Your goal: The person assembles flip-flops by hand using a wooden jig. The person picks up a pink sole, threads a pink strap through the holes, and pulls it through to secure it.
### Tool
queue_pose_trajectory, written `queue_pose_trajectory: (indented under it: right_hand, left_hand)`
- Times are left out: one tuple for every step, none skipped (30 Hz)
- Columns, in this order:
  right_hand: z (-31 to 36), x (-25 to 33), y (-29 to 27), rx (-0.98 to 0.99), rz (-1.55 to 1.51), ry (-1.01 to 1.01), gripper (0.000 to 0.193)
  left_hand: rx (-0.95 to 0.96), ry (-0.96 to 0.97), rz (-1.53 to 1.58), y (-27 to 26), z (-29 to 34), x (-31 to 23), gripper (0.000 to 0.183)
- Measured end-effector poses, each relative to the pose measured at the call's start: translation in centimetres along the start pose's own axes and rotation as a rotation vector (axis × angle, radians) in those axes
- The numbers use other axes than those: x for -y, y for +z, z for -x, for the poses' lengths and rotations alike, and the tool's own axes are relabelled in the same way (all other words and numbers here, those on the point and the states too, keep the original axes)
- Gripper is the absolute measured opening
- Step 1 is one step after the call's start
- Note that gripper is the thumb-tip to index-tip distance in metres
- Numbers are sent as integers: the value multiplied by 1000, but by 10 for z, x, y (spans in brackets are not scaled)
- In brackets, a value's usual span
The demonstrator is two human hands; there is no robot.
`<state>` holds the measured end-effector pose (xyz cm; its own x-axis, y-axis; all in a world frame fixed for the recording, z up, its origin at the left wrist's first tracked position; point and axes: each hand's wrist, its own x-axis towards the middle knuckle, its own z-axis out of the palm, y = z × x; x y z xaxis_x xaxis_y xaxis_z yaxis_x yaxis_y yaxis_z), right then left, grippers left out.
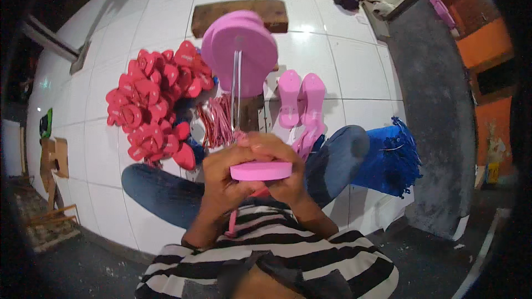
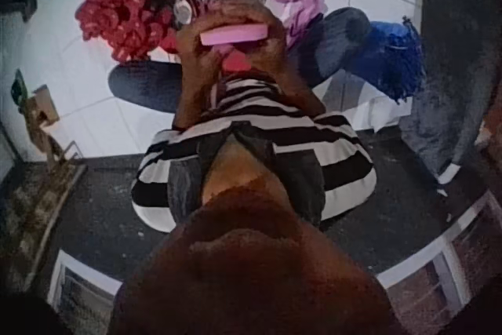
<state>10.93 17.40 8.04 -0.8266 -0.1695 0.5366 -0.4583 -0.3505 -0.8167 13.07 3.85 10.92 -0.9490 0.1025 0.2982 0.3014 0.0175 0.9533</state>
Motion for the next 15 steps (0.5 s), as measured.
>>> queue_pose_trajectory:
  right_hand:
    - [-2,1,1,-4,-16,-22,36]
    - [-3,5,3,-25,37,-30,38]
    - [1,11,5,-45,89,-37,39]
    - [2,14,5,-67,142,-44,41]
    - [0,14,1,-21,211,-36,42]
    - [-1,7,-1,-28,242,44,41]
    - [0,-5,-5,-35,274,125,40]
    - [-2,-15,-4,-100,191,153,37]
    - [-6,-22,-2,-167,105,183,35]
    - [-5,-10,-9,-4,-93,359,35]
    - [-20,17,-11,196,-314,532,36]
    - [-17,24,-11,272,-322,505,36]
    - [-12,34,-15,318,-290,478,37]
    - [-2,38,-13,266,-81,255,38]
    - [9,39,-9,218,133,36,39]
  left_hand:
    - [33,16,-34,-1,0,-5,45]
    - [72,55,-74,-4,-5,-11,45]
    - [113,174,-128,-7,-6,-14,40]
    - [88,129,-93,-9,-5,-8,37]
    - [65,82,-53,-9,-2,1,35]
    - [44,36,-11,-8,-1,5,33]
    - [73,69,-86,-9,-2,6,33]
    - [103,107,-160,-11,-7,8,33]
    - [135,145,-234,-12,-13,10,33]
    - [168,184,-307,-13,-15,11,34]
    - [109,320,-318,-15,4,6,36]
    - [66,468,-327,-11,23,9,38]
    - [-27,625,-146,10,32,15,38]
    - [64,522,-132,4,31,7,34]
    - [143,415,-125,-3,30,1,31]
